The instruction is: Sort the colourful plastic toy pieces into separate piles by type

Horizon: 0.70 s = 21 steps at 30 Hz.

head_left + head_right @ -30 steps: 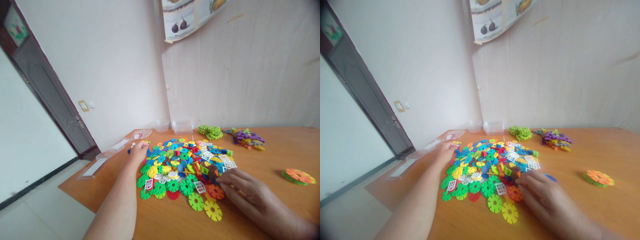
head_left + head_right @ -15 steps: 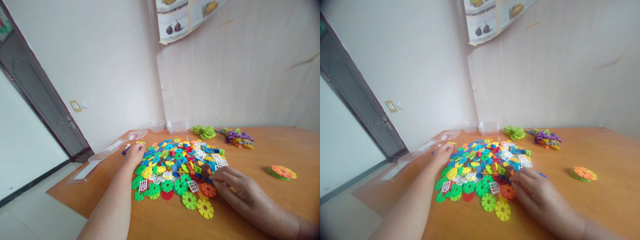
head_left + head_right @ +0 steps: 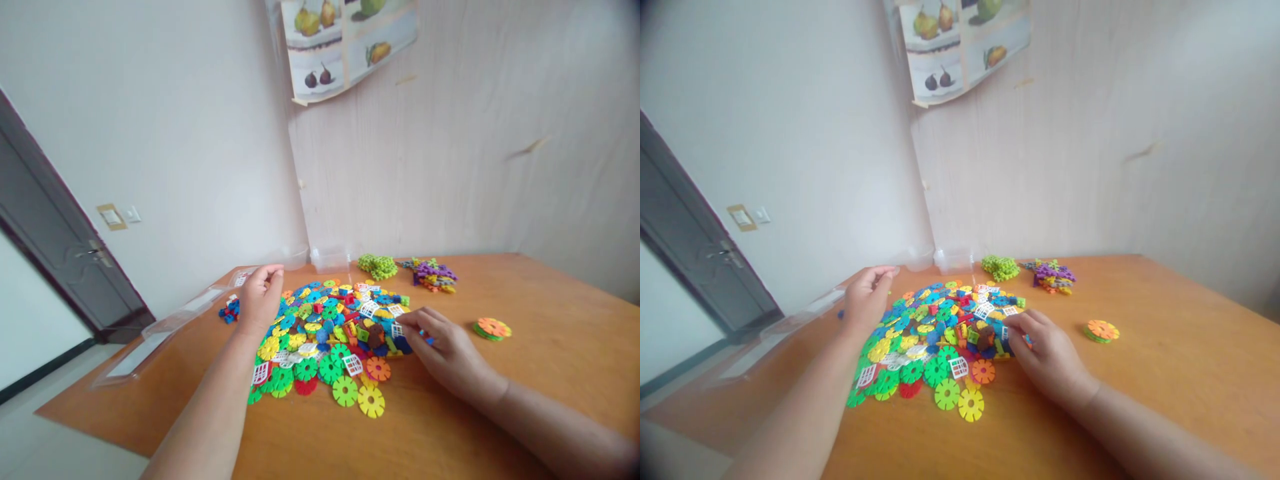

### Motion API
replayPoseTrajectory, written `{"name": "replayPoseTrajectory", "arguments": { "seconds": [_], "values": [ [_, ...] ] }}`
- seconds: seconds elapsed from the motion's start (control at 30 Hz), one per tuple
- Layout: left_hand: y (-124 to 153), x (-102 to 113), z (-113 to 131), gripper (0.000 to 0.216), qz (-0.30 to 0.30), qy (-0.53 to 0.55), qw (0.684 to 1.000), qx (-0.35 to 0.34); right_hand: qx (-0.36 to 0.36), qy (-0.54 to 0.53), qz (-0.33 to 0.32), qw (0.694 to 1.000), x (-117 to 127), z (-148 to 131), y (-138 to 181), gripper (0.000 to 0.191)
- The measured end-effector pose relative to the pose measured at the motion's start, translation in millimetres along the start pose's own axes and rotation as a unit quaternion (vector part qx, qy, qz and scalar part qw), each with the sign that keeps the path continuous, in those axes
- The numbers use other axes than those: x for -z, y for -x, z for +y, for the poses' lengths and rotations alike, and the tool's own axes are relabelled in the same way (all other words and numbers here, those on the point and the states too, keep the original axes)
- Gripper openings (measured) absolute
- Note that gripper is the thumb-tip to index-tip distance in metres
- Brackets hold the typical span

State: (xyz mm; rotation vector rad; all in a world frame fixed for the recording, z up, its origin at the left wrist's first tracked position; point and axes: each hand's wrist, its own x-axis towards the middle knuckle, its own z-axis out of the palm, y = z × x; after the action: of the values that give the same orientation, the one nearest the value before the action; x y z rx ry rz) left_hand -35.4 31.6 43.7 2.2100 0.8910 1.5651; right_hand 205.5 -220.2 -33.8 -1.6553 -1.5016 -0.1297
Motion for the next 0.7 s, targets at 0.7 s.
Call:
{"name": "replayPoseTrajectory", "arguments": {
  "seconds": [0.7],
  "values": [
    [22.3,-69.6,18.2,0.028,0.009,0.166,0.970,0.178,0.135,0.105,-0.180,0.969,4.1,-41.0,3.0,0.023]
  ]
}}
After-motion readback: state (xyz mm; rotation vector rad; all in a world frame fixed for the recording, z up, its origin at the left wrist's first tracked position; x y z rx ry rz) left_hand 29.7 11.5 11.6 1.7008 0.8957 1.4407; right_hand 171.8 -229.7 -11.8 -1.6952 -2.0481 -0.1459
